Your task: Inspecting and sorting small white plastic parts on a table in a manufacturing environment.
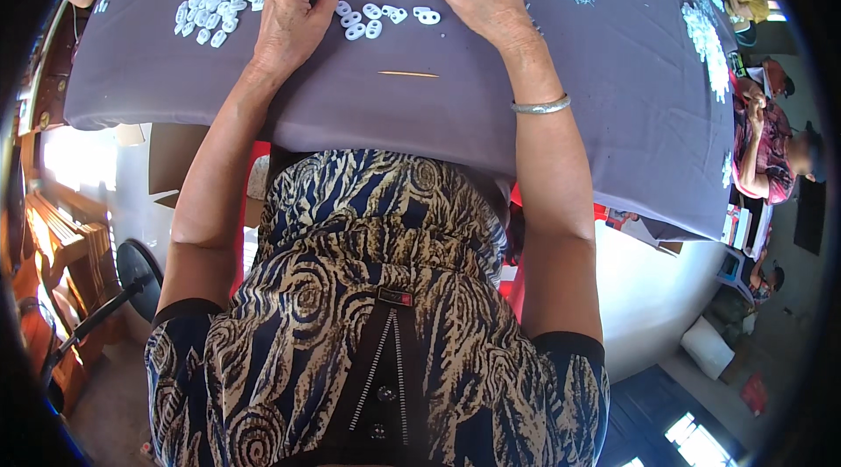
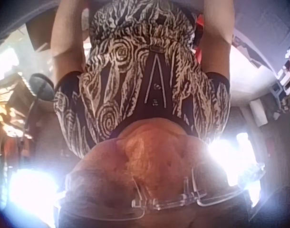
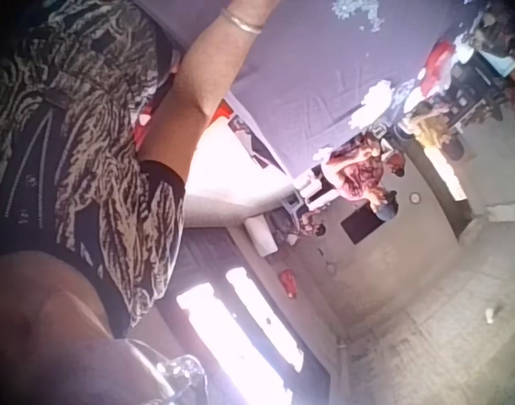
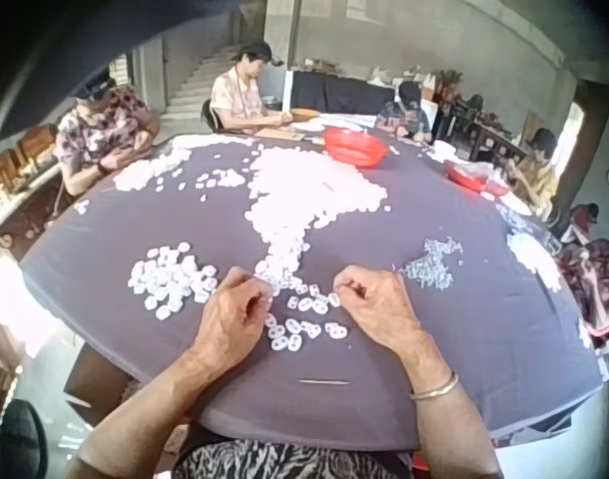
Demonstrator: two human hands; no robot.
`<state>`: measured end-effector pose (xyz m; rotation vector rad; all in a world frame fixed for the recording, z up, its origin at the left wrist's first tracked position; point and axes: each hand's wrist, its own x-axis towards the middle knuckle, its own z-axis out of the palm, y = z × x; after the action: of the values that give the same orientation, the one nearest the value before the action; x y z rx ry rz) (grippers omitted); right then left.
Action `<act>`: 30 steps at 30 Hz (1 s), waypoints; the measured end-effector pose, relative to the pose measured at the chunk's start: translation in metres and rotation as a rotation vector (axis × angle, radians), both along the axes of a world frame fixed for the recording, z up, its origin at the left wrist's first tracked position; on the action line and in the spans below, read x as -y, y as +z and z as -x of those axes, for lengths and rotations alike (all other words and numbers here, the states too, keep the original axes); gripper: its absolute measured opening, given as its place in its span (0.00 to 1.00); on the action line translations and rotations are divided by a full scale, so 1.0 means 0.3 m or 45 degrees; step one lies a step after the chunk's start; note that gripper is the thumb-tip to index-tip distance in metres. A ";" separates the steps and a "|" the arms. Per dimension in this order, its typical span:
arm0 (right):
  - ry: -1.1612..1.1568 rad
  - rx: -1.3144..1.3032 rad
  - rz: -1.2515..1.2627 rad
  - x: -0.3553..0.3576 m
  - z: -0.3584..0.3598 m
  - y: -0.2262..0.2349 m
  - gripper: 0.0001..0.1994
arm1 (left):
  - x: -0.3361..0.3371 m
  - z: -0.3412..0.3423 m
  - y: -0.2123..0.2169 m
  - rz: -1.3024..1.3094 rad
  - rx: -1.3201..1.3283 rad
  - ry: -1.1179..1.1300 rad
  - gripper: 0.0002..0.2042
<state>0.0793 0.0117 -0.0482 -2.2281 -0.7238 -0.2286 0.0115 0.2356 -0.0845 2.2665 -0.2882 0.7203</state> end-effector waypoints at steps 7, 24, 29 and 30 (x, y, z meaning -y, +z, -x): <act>0.132 -0.121 0.025 0.025 -0.011 0.003 0.04 | -0.004 0.000 0.002 -0.005 -0.015 0.009 0.07; 0.188 0.116 0.209 -0.029 0.008 0.003 0.02 | 0.033 0.016 0.034 0.057 0.080 -0.036 0.07; 0.211 0.128 -0.018 -0.048 0.039 0.025 0.05 | 0.057 0.048 0.081 0.141 -0.016 -0.100 0.09; 0.176 -0.134 -0.118 -0.052 0.047 0.035 0.06 | 0.062 0.051 0.086 0.220 -0.087 -0.136 0.09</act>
<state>0.0650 0.0274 -0.0376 -2.0763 -0.7898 -0.0744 -0.0039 0.2171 -0.0586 2.0901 -0.3000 0.5885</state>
